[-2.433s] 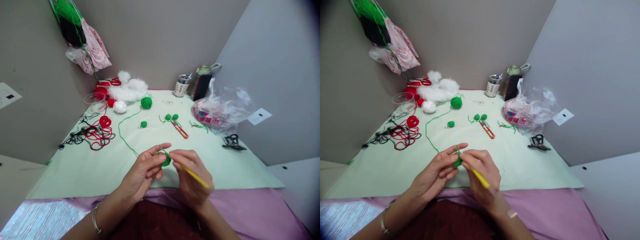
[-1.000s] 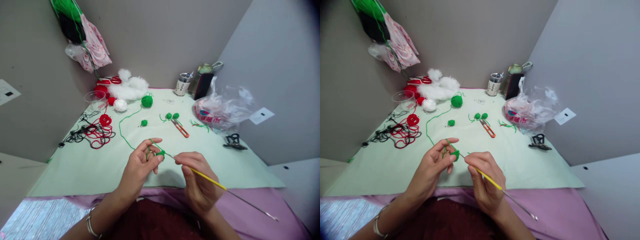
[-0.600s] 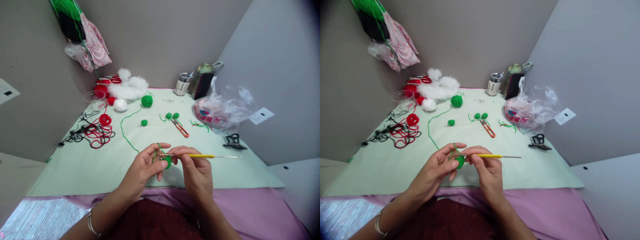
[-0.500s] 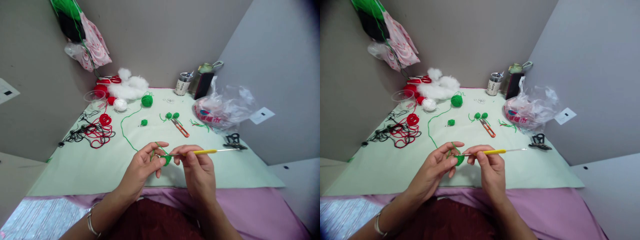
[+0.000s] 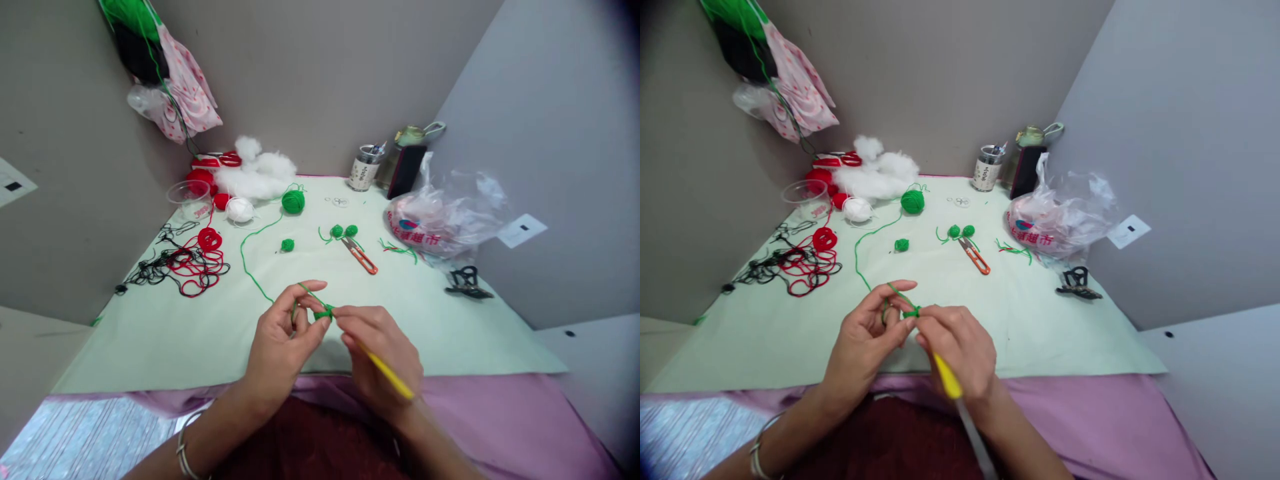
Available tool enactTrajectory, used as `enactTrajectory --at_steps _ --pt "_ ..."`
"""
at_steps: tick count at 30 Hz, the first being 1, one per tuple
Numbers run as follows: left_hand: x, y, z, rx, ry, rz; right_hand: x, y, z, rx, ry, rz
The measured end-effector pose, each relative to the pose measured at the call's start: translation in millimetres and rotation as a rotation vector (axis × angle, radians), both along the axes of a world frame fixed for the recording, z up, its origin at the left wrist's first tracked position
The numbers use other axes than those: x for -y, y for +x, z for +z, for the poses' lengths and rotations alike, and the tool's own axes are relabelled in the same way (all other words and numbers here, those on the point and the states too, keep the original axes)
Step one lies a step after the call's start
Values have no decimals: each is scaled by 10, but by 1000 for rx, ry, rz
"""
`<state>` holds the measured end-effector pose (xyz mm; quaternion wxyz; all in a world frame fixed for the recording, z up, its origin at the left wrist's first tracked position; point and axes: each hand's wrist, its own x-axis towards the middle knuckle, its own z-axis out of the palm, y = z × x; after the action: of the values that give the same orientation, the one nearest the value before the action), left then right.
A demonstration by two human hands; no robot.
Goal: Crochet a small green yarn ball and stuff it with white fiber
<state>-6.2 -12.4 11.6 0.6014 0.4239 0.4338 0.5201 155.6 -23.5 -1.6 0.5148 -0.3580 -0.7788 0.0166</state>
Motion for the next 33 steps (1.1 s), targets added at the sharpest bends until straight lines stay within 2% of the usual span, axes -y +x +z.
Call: enactTrajectory --at_steps 2,3,6,8,10,13,16,18,20,22,24,26,28,33 --pt "-10 3 12 135 -76 -79 8 0 -25 105 77 -66" --pt "-23 -3 25 211 -136 -137 10 2 -34 91 73 -74" --pt "-75 -39 73 378 -263 -236 -10 5 -32 -239 -82 -1" --pt "-93 -60 93 398 -250 -224 -47 -5 -14 -513 -239 89" --pt "-87 -64 87 362 -192 -223 -88 -26 4 -634 -339 166" --pt "-50 -36 43 257 -114 -211 -106 -63 7 -580 -358 180" --pt "-25 3 3 191 -79 -123 -54 -78 -32 -399 -239 71" --pt "-31 19 -3 241 -104 -98 -12 -69 -64 -200 -114 -7" --pt "-55 17 5 349 -194 -157 8 -51 -78 -80 -28 -40" --pt "-87 0 19 446 -297 -233 1 -36 -66 -158 -48 -27" --pt "-108 -20 29 484 -321 -241 -23 -31 -36 -385 -155 22" --pt "-106 -31 30 435 -257 -200 -50 -37 -9 -579 -293 115" --pt "-82 -31 17 333 -167 -199 -69 -47 -2 -643 -386 201" --pt "-40 -48 -26 172 -61 -245 -91 -41 -39 -734 -494 213"
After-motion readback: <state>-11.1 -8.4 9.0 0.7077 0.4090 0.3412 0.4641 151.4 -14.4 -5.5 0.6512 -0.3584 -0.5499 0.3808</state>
